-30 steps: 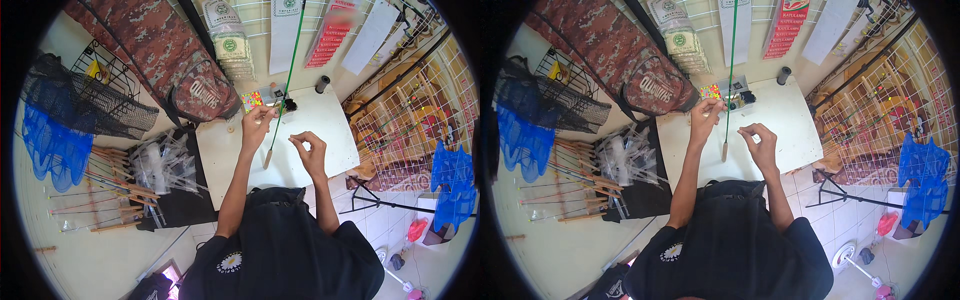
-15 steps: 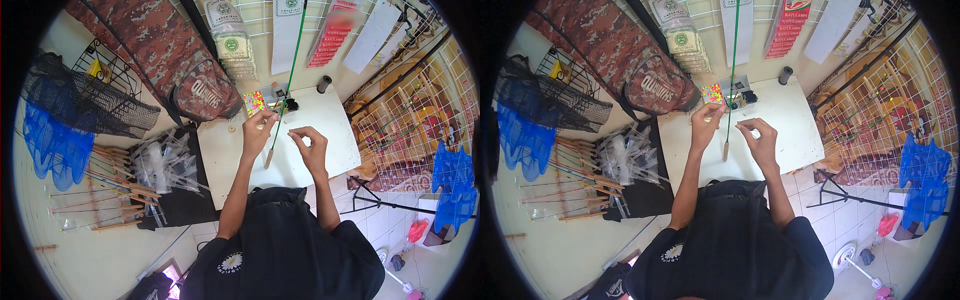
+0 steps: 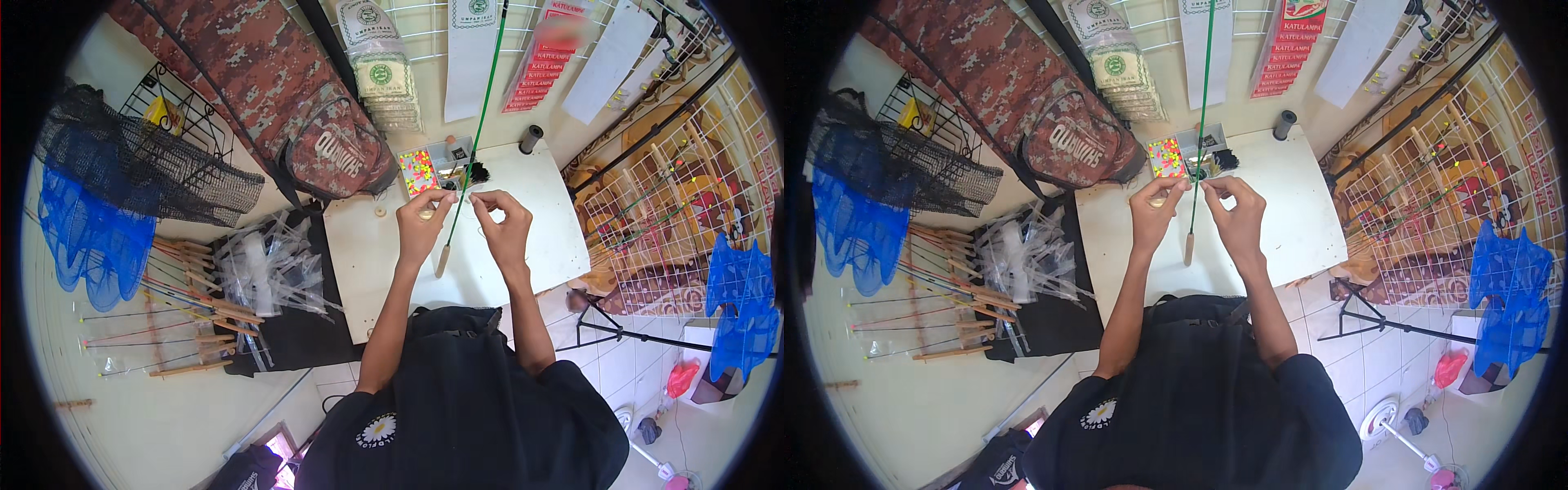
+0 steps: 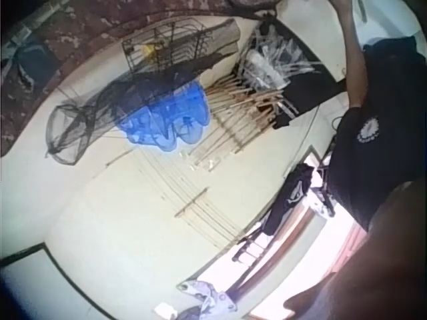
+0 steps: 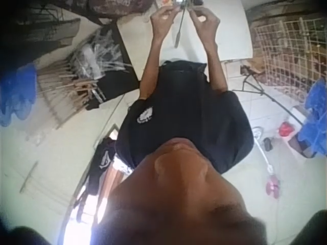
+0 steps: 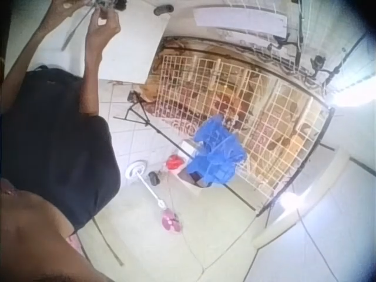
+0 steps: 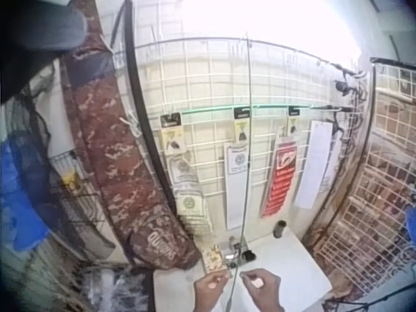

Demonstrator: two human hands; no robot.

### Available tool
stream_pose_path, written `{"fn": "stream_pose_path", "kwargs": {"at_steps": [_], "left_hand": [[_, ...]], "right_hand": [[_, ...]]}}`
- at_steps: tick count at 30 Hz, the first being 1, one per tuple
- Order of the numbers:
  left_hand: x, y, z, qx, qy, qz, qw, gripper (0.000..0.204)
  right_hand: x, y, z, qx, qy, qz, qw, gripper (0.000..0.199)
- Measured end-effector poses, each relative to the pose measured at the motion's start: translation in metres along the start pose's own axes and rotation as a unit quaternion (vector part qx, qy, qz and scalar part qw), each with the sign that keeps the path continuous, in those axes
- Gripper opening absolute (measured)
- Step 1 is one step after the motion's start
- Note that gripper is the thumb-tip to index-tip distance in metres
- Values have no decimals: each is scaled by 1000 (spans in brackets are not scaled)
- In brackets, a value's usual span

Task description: Assemble a fishing rod component or lure.

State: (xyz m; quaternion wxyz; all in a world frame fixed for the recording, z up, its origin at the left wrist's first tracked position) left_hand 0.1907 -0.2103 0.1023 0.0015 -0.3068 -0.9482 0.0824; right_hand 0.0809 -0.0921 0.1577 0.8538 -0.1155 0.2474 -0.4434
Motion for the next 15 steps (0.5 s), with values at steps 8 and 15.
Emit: {"fn": "stream_pose_path", "kwargs": {"at_steps": [8, 15], "left_hand": [[2, 3, -2, 13, 9, -25, 1000, 19], [0, 7, -7, 19, -4, -68, 997, 14]], "right_hand": [[6, -8, 0, -17, -7, 6, 1000, 7], [10, -10, 4, -35, 26, 8, 999, 9]]}}
Point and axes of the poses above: each hand's wrist, its own y-axis away from the middle knuckle, its own x-axis out of the palm, z = x × y, the point moved 5 cm from there along -y, towards the middle knuckle, and after that the axes turned 1 degree about -z, right-handed, at the moved point
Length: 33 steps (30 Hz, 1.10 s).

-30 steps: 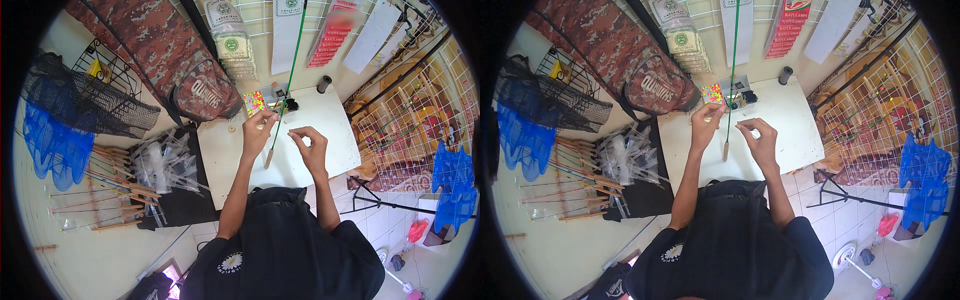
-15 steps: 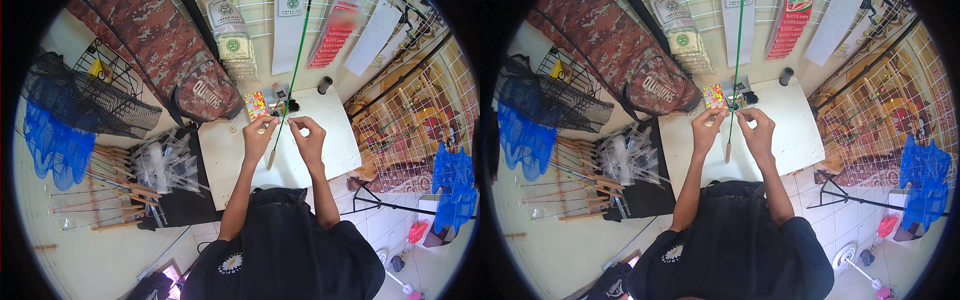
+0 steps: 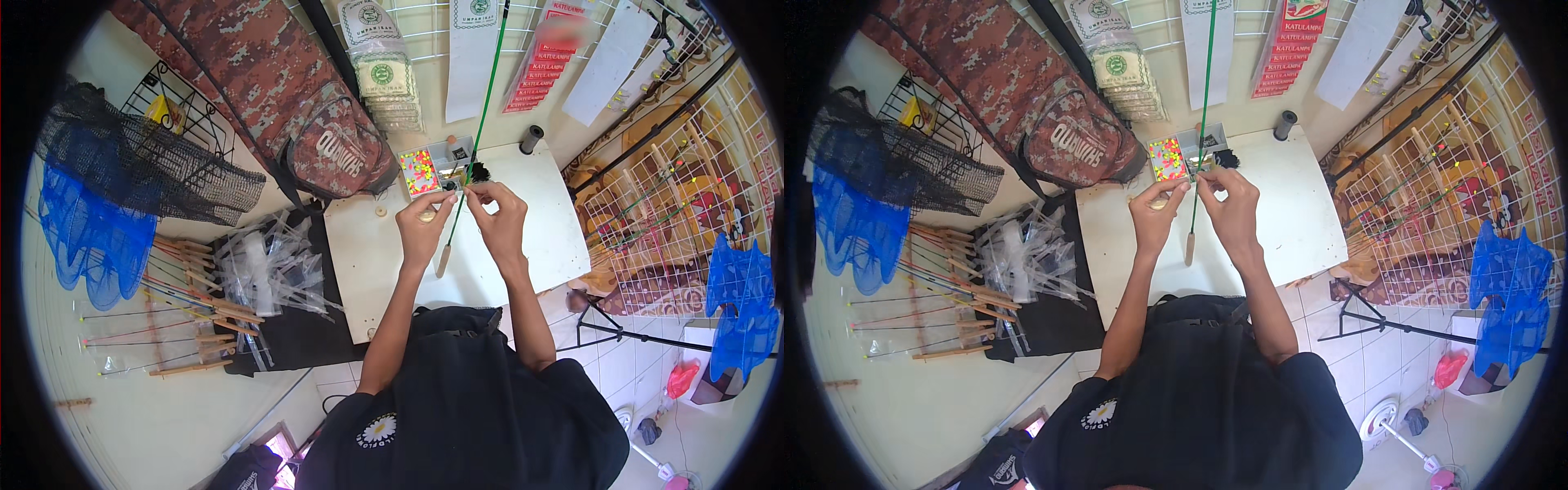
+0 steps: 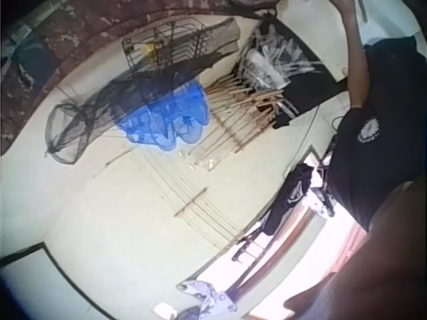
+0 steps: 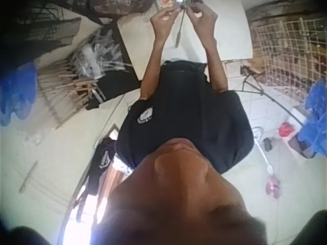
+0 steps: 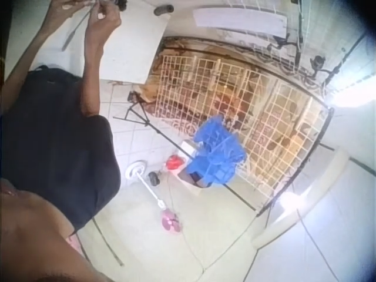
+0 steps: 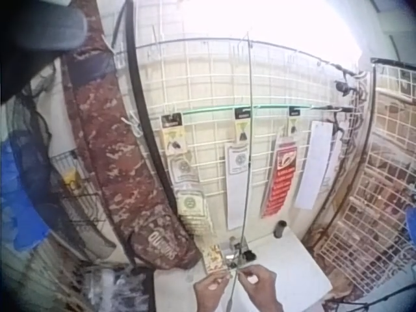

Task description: Assemble a fishing rod component or lure.

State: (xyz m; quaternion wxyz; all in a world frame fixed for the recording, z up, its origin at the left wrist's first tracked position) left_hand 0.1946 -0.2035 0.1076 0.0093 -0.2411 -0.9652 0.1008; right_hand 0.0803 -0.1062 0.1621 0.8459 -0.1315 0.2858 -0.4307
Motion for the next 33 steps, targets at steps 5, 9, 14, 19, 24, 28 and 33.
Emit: {"fn": "stream_pose_path", "kwargs": {"at_steps": [5, 9, 14, 19, 24, 28, 33], "left_hand": [[1, 0, 2, 20, 2, -1, 1000, 17], [0, 2, 3, -11, 12, 7, 1000, 16], [2, 3, 0, -34, 42, 18, 998, 14], [4, 1, 0, -55, 118, 30, 991, 12], [4, 1, 11, -119, 178, 84, 973, 14], [11, 5, 9, -152, 207, 139, 956, 15], [17, 8, 2, -161, 220, 172, 947, 14]], "right_hand": [[-1, 3, 1, 1, 10, 24, 1000, 15], [-13, 12, 35, -92, 159, -52, 982, 21], [-7, 49, 18, -76, -22, 3, 997, 25], [21, 55, -2, 45, -135, 68, 988, 25], [25, 50, -5, 25, -147, 125, 981, 34], [22, 48, -5, -7, -59, 93, 994, 37], [21, 48, -11, 16, -41, 52, 998, 34]]}}
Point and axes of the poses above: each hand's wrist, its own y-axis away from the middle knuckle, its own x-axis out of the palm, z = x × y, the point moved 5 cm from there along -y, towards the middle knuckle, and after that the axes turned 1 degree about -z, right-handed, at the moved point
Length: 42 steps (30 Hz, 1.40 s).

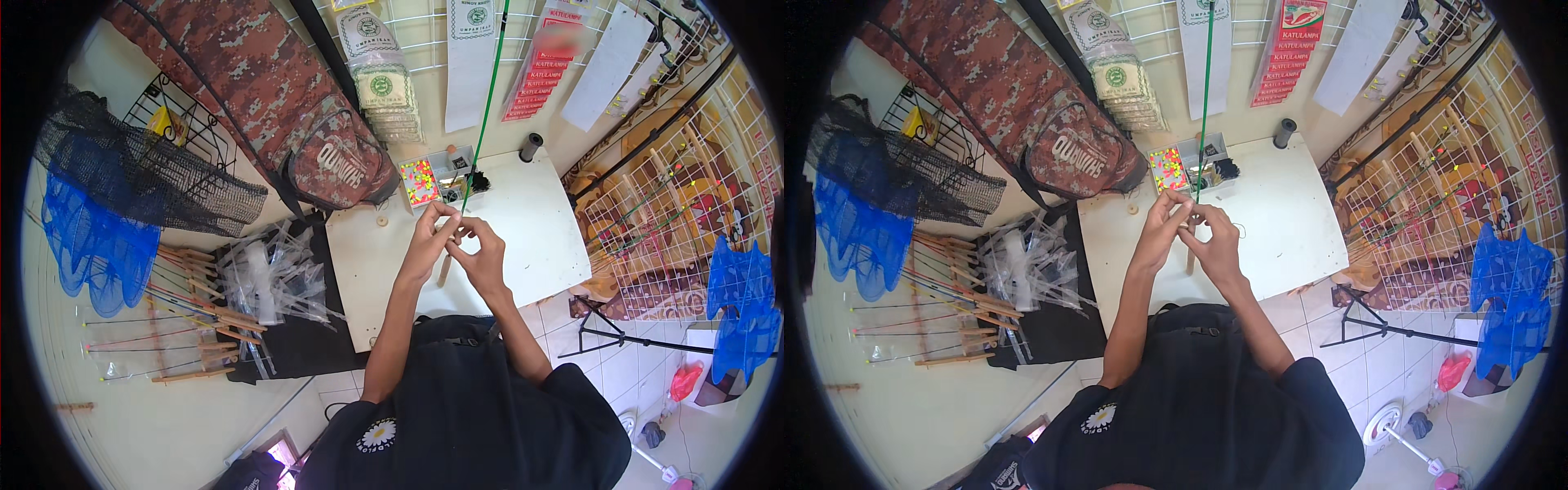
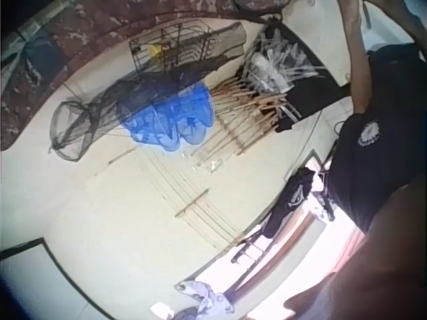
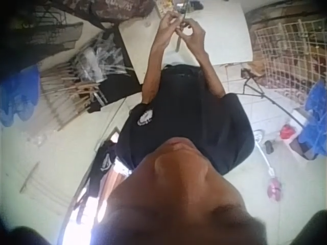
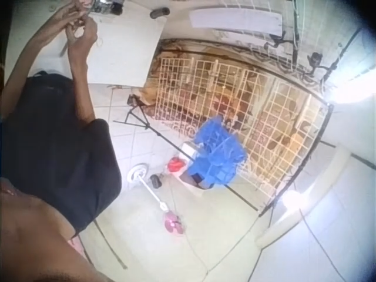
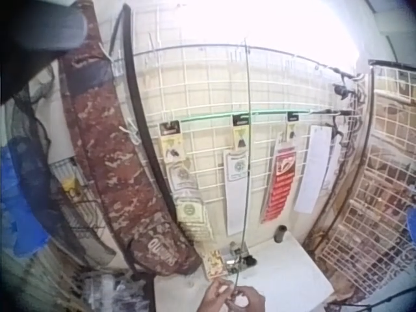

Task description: Assemble a fishing rod component or lure.

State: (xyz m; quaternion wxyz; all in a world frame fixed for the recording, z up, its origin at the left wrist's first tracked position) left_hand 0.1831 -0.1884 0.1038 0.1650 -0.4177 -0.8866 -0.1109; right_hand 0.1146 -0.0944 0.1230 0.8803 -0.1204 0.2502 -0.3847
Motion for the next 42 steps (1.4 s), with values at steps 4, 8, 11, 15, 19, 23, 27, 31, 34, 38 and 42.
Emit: {"fn": "stream_pose_path", "kwargs": {"at_steps": [4, 8, 11, 15, 19, 23, 27, 31, 34, 38, 42], "left_hand": [[-5, 1, -4, 16, -22, -12, 1000, 15], [-16, -3, -5, 82, -127, -55, 987, 14], [-13, -2, -10, 157, -135, -67, 976, 12], [-3, 1, -17, 211, -200, -54, 955, 9], [-1, 2, -14, 219, -227, -58, 947, 8], [-3, 3, -16, 255, -235, -112, 931, 11], [3, 4, -22, 265, -299, -69, 914, 14], [5, 5, -20, 217, -281, -74, 932, 15], [6, 5, -20, 242, -275, -83, 927, 16], [-18, 4, -7, 251, -134, -133, 949, 12], [-54, 10, 1, 240, 18, -220, 945, 23]], "right_hand": [[-8, -1, -4, -2, -37, 3, 999, 32], [-19, 2, -13, 81, -251, -30, 964, 33], [-24, -7, -10, 124, -322, -71, 936, 34], [-23, -22, -10, 111, -304, -128, 937, 29], [-12, -27, -11, 95, -267, -87, 955, 21], [-10, -27, -12, 110, -272, -74, 953, 20], [-11, -28, -14, 117, -257, -69, 957, 19], [-8, -28, -13, 118, -261, -54, 957, 19], [-10, -30, -16, 108, -227, -62, 966, 14], [-9, -31, -15, 123, -270, -80, 952, 11], [-11, -30, -19, 140, -249, -77, 955, 12]]}}
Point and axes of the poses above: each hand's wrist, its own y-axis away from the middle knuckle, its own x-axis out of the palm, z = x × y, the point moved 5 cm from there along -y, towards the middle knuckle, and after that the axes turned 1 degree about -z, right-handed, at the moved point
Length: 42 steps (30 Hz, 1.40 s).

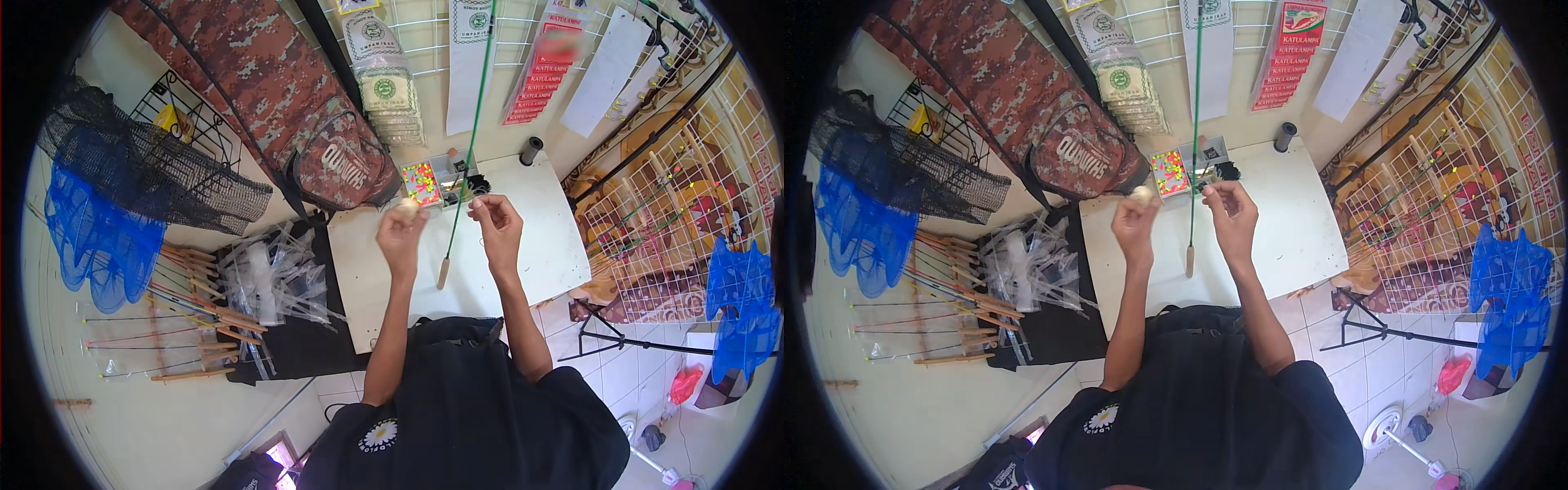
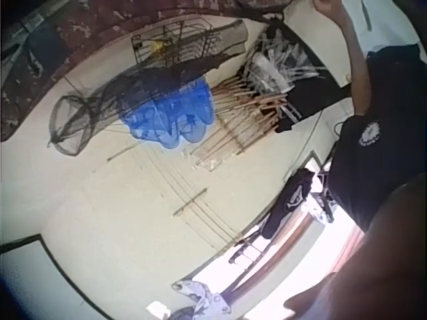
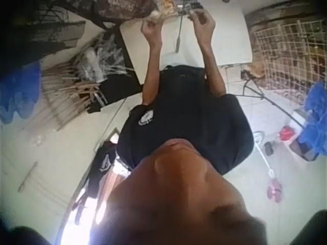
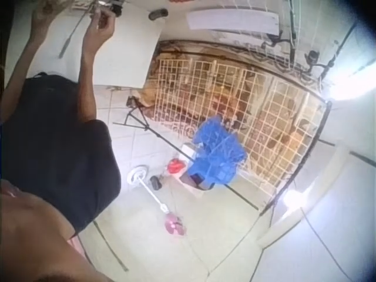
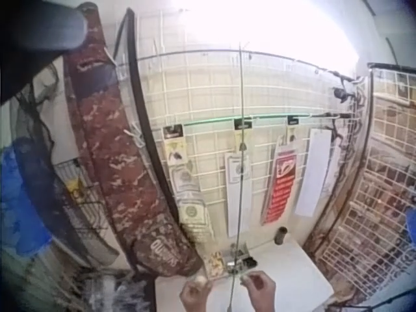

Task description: Assemble a fishing rod component or lure.

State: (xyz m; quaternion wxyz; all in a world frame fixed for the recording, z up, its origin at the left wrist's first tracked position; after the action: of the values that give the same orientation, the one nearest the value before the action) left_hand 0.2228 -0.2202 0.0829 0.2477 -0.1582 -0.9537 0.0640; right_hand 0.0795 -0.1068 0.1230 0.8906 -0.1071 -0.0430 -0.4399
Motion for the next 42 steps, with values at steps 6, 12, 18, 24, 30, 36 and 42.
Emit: {"fn": "stream_pose_path", "kwargs": {"at_steps": [6, 12, 18, 24, 30, 36, 42], "left_hand": [[-20, -5, -9, -47, 53, -27, 997, 29], [2, 0, 1, -120, 80, 65, 987, 29], [4, 8, 0, -128, 53, 102, 985, 25], [-28, 4, -9, -114, 151, -8, 982, 41], [-68, 4, -9, -127, 100, -49, 986, 32], [-130, 17, -8, -83, 113, -160, 977, 25], [-222, 59, -3, -13, 108, -384, 917, 26]], "right_hand": [[0, -2, -12, -6, 19, 1, 1000, 12], [31, 0, -20, -9, 18, 123, 992, 49], [49, -15, -11, -28, -24, 130, 991, 22], [45, -18, -7, 8, -58, 148, 987, 22], [39, -21, -5, -23, 2, 159, 987, 25], [35, -22, -5, 10, -37, 163, 986, 29], [30, -24, -8, 9, -6, 155, 988, 30]]}}
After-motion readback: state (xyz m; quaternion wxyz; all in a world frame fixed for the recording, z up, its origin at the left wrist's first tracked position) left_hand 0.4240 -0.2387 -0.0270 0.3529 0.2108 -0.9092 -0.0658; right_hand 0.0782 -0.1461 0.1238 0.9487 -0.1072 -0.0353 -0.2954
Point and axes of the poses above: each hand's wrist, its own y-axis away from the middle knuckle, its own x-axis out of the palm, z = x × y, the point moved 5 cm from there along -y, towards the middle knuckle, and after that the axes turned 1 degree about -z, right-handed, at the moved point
